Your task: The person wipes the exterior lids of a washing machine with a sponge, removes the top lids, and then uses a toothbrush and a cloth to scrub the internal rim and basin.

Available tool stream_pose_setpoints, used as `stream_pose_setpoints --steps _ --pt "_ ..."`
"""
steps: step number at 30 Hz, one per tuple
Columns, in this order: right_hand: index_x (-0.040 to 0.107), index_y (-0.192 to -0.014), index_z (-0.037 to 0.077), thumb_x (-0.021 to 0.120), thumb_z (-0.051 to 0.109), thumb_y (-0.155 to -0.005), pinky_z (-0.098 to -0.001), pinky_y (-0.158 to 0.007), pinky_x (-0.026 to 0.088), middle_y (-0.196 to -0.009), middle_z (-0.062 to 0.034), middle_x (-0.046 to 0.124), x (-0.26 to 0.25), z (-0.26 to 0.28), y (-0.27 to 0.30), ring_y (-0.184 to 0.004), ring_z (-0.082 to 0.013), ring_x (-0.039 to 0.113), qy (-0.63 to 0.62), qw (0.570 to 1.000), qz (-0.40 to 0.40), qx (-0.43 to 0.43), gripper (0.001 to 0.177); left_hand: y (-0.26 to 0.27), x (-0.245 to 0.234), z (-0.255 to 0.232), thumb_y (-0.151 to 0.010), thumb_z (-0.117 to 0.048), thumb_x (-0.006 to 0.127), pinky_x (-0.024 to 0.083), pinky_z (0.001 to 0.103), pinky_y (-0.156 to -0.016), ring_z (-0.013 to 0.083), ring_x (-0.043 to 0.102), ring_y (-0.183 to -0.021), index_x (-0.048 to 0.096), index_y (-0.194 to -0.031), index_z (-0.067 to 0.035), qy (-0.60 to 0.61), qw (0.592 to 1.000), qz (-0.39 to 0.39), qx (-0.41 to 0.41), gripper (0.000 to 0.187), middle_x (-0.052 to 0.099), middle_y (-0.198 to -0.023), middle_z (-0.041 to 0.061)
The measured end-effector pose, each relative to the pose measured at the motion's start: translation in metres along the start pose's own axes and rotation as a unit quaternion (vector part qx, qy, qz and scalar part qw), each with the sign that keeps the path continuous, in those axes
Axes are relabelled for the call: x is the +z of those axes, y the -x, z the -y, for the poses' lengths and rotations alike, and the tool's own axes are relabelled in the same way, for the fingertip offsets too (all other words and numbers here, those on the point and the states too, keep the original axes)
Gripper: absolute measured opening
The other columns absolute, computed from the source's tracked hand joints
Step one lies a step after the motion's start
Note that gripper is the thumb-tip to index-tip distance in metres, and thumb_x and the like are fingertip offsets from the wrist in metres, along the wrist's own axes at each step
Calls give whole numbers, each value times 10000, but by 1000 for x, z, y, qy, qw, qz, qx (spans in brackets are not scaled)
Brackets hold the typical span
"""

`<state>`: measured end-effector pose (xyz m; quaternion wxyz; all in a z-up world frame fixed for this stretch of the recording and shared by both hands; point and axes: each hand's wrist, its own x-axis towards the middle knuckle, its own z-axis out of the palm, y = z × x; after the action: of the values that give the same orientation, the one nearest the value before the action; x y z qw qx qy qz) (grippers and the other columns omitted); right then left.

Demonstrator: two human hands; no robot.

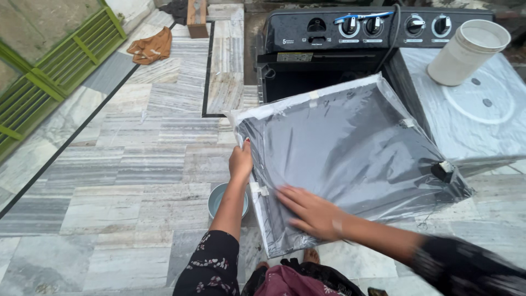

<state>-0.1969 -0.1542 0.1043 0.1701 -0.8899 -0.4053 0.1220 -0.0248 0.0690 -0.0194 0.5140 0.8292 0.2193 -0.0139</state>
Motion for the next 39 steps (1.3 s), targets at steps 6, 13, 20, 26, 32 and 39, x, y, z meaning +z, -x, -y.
stream_pose_setpoints --steps 6,13,20,26,32,39 --pt "152 -1604 96 369 427 -1027 -534 -1215 101 -1687 -84 115 -29 -95 99 -1552 -286 69 323 875 110 343 700 10 -5 -8 -976 -547 503 501 527 -933 485 653 -1076 652 -1124 24 -15 999 -17 36 608 702 -1100 299" --pt "365 -1469 27 430 383 -1078 -562 -1291 93 -1686 -241 206 32 -129 4 -1589 -416 143 319 902 -94 275 533 13 -2 -3 -976 -539 526 506 525 -932 488 660 -1072 653 -1110 41 -17 999 -28 40 608 705 -1100 304" --pt "319 -1569 29 477 368 -1026 -551 -1247 199 -1650 -152 303 43 -60 -92 -1553 -356 242 137 977 -153 63 659 -6 6 9 -992 -542 512 499 529 -944 497 651 -1086 653 -1115 41 -23 998 -30 40 612 696 -1108 316" --pt "303 -1557 -20 401 363 -1027 -503 -1229 182 -1628 -225 293 -27 -220 -56 -1520 -371 240 257 874 -181 370 661 12 -3 -1 -928 -466 633 506 508 -955 490 662 -1078 651 -1116 60 -22 997 -42 54 559 699 -1099 327" --pt "343 -1559 -41 454 40 -969 -425 -1274 201 -1639 -240 342 6 -278 -119 -1541 -381 294 50 809 -454 369 606 27 -16 -16 -903 -404 660 509 500 -944 474 655 -1092 632 -1122 44 -19 998 -29 46 499 697 -1121 303" --pt "538 -1407 78 520 175 -991 -494 -1180 303 -1516 -128 501 0 -125 -218 -1409 -328 466 97 952 -289 9 427 25 -13 -11 -907 -405 663 507 517 -931 489 654 -1071 639 -1088 46 -67 995 -49 57 486 698 -1085 311"
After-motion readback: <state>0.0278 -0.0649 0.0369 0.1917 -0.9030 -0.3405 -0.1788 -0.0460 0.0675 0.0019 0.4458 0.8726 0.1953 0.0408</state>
